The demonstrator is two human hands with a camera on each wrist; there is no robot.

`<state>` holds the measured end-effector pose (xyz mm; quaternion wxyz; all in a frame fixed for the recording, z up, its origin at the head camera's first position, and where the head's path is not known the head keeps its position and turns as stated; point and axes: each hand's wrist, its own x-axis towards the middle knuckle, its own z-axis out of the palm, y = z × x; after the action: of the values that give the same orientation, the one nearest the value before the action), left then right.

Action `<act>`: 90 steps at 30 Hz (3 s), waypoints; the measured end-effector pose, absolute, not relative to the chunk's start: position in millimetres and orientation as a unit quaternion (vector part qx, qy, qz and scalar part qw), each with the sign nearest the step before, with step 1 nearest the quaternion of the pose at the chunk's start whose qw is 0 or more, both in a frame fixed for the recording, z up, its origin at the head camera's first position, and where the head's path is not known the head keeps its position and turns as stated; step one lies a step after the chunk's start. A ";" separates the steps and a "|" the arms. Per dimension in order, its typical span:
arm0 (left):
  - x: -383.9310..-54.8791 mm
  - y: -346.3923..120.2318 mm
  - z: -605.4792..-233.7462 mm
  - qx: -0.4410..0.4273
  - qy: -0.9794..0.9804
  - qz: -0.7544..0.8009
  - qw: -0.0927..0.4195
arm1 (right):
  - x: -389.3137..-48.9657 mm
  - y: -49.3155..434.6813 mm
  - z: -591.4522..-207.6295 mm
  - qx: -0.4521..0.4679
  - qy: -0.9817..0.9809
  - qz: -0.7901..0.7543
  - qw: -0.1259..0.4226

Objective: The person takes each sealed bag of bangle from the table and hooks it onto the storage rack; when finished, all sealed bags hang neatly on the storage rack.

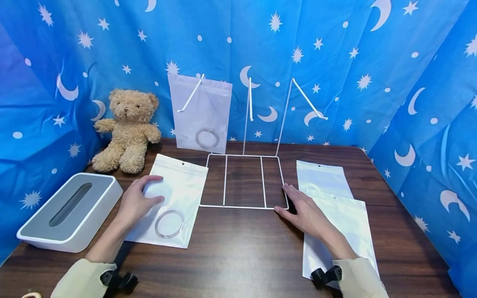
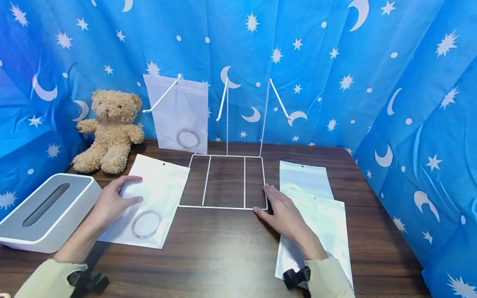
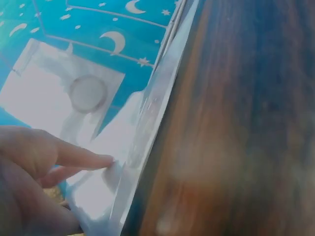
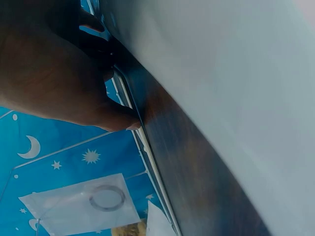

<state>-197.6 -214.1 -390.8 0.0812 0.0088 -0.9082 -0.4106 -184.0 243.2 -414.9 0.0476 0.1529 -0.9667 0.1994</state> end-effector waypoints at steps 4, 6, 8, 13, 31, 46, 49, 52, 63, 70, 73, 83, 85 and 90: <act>-190.8 -222.1 -386.4 0.014 -0.882 -0.466 0.067 | -183.6 243.8 -415.0 0.156 -0.966 0.199 0.050; -186.5 -224.2 -383.0 0.003 -0.880 -0.470 0.073 | -183.4 244.1 -414.8 0.156 -0.966 0.200 0.051; -181.4 -224.8 -379.7 -0.020 -0.885 -0.455 0.100 | -183.3 244.2 -414.5 0.156 -0.966 0.198 0.052; -170.1 -219.4 -370.5 -0.081 -0.884 -0.413 0.201 | -183.1 244.5 -413.5 0.154 -0.967 0.196 0.051; -140.1 -143.0 -294.9 -0.272 -0.742 -0.538 0.294 | -183.5 245.6 -415.0 0.152 -0.968 0.195 0.051; -167.5 -84.6 -306.7 -0.234 -0.618 -0.731 0.168 | -183.1 246.0 -415.5 0.172 -0.963 0.200 0.061; -171.8 -76.1 -307.5 -0.241 -0.604 -0.742 0.164 | -182.9 246.1 -415.3 0.166 -0.964 0.202 0.056; -176.2 -69.5 -307.7 -0.248 -0.599 -0.743 0.164 | -182.6 246.5 -415.3 0.162 -0.964 0.204 0.053; -196.4 -59.0 -310.4 -0.242 -0.605 -0.741 0.164 | -182.0 246.3 -414.1 0.164 -0.964 0.203 0.055; -226.3 -53.3 -313.0 -0.225 -0.594 -0.755 0.165 | -182.6 245.0 -413.9 0.162 -0.963 0.204 0.061; -243.7 -50.7 -313.1 -0.222 -0.588 -0.759 0.172 | -183.3 243.1 -413.5 0.164 -0.963 0.203 0.065; -291.4 -38.0 -306.9 -0.204 -0.576 -0.771 0.180 | -184.3 240.8 -414.3 0.164 -0.965 0.194 0.069; -296.6 -35.9 -306.2 -0.197 -0.575 -0.772 0.184 | -184.0 240.8 -414.6 0.165 -0.964 0.196 0.070; -306.6 -30.7 -303.9 -0.188 -0.572 -0.776 0.186 | -183.9 242.1 -415.8 0.165 -0.964 0.196 0.069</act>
<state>-306.6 -30.7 -303.9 0.1860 -0.1877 -0.5724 -0.7762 -183.9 242.1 -415.8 0.0687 0.1646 -0.9643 0.1959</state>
